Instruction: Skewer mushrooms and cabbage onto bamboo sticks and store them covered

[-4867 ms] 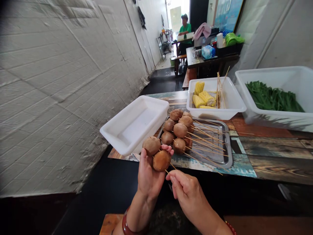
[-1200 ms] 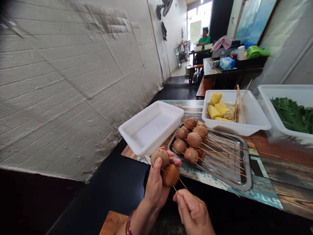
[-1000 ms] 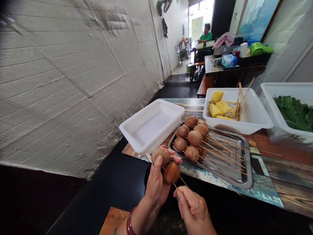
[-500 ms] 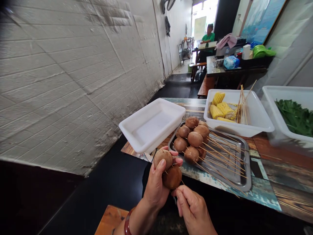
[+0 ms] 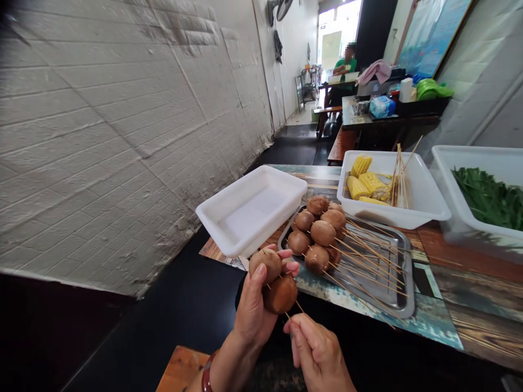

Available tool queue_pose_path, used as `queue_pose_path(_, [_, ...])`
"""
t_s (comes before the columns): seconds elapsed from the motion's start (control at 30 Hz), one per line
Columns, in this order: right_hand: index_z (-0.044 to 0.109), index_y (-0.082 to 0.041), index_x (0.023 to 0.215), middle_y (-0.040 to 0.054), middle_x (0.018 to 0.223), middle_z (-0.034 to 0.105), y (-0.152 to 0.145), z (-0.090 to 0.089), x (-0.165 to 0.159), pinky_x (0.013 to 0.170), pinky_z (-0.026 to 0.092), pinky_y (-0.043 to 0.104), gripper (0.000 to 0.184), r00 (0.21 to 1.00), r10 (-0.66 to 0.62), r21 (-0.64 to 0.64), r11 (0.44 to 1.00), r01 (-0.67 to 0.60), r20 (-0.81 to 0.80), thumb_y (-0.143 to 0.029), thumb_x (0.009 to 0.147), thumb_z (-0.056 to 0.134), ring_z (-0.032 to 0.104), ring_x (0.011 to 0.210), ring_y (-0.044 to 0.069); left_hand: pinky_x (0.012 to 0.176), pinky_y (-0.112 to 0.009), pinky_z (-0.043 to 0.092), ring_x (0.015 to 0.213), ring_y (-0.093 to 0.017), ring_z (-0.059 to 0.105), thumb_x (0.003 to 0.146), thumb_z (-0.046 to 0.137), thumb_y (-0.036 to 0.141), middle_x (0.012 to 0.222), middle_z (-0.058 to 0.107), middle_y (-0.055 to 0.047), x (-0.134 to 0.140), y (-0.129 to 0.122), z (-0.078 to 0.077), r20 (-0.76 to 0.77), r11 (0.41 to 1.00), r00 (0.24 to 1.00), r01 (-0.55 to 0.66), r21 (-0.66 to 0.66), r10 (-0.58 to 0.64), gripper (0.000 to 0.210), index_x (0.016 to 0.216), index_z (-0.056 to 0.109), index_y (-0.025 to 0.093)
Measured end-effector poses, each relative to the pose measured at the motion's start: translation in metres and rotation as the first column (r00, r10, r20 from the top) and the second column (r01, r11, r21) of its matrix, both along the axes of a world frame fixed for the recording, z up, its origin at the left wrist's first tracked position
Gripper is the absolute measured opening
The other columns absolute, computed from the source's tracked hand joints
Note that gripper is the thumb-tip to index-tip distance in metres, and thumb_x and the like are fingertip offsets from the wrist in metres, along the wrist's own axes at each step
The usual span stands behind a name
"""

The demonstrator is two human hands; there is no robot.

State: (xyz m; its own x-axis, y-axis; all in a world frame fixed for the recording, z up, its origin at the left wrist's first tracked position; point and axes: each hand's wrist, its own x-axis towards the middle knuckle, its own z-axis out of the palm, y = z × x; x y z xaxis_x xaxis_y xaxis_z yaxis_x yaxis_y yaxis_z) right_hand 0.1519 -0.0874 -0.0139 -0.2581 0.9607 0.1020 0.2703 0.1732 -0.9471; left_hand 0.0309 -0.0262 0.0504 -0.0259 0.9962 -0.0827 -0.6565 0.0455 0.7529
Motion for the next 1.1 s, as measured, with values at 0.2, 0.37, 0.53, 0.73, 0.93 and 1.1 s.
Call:
queue_pose_path(0.2, [0.067, -0.019, 0.1, -0.0022, 0.058, 0.061, 0.006, 0.002, -0.004, 0.046, 0.048, 0.02, 0.041, 0.997, 0.073, -0.026, 0.997, -0.073, 0.017, -0.037, 0.105, 0.03, 0.055, 0.041, 0.01, 0.088, -0.041, 0.052, 0.093, -0.025, 0.07, 0.085, 0.066, 0.041, 0.116, 0.069, -0.015, -0.004, 0.005, -0.004, 0.042, 0.995, 0.997, 0.06, -0.08, -0.057, 0.042, 0.118, 0.058, 0.017])
queue_pose_path(0.37, [0.067, -0.023, 0.122, 0.0076, 0.097, 0.076, 0.006, 0.021, 0.019, 0.074, 0.061, 0.028, 0.031, 1.0, -0.01, 0.107, 0.994, 0.012, -0.02, -0.034, 0.099, 0.049, 0.074, 0.079, 0.019, 0.091, -0.043, 0.053, 0.094, -0.025, 0.07, 0.083, 0.07, 0.041, 0.124, 0.067, -0.015, -0.021, 0.021, -0.006, 0.14, 0.988, 0.988, 0.088, -0.124, -0.071, 0.046, 0.121, 0.057, 0.018])
queue_pose_path(0.53, [0.071, -0.023, 0.11, 0.0102, 0.106, 0.075, 0.013, 0.026, 0.036, 0.081, 0.061, 0.033, 0.031, 0.95, -0.299, -0.069, 0.954, 0.293, -0.09, -0.044, 0.095, 0.055, 0.073, 0.093, 0.023, 0.09, -0.044, 0.054, 0.096, -0.026, 0.07, 0.086, 0.066, 0.039, 0.122, 0.068, -0.015, -0.032, 0.032, -0.009, 0.194, 0.983, 0.975, 0.136, -0.121, -0.111, 0.038, 0.117, 0.06, 0.018])
queue_pose_path(0.73, [0.06, -0.015, 0.119, 0.0117, 0.098, 0.072, 0.017, 0.02, 0.006, 0.061, 0.055, 0.027, 0.051, 0.933, -0.034, -0.439, 0.888, -0.136, -0.358, -0.058, 0.09, 0.056, 0.071, 0.075, 0.018, 0.084, -0.04, 0.057, 0.093, -0.026, 0.071, 0.089, 0.059, 0.049, 0.12, 0.069, -0.017, -0.022, 0.036, -0.005, 0.197, 0.974, 0.971, 0.165, -0.155, -0.134, 0.043, 0.112, 0.064, 0.012])
queue_pose_path(0.93, [0.06, -0.015, 0.097, -0.0052, 0.056, 0.055, 0.012, 0.004, -0.012, 0.037, 0.024, 0.018, 0.048, 0.955, 0.026, -0.462, 0.871, -0.167, -0.297, -0.062, 0.092, 0.048, 0.039, 0.034, 0.004, 0.075, -0.038, 0.059, 0.079, -0.024, 0.073, 0.087, 0.064, 0.047, 0.106, 0.073, -0.016, -0.015, 0.039, -0.006, 0.091, 0.985, 0.995, 0.061, -0.159, -0.047, 0.042, 0.11, 0.062, 0.013])
queue_pose_path(1.1, [0.059, -0.016, 0.095, -0.007, 0.051, 0.051, 0.02, 0.0, -0.006, 0.037, 0.024, 0.018, 0.049, 0.976, 0.025, -0.406, 0.907, -0.113, -0.214, -0.062, 0.092, 0.043, 0.037, 0.033, 0.005, 0.077, -0.038, 0.059, 0.081, -0.024, 0.074, 0.087, 0.064, 0.046, 0.105, 0.074, -0.016, -0.012, 0.045, -0.009, 0.018, 0.986, 0.999, 0.037, -0.165, -0.035, 0.041, 0.112, 0.061, 0.013])
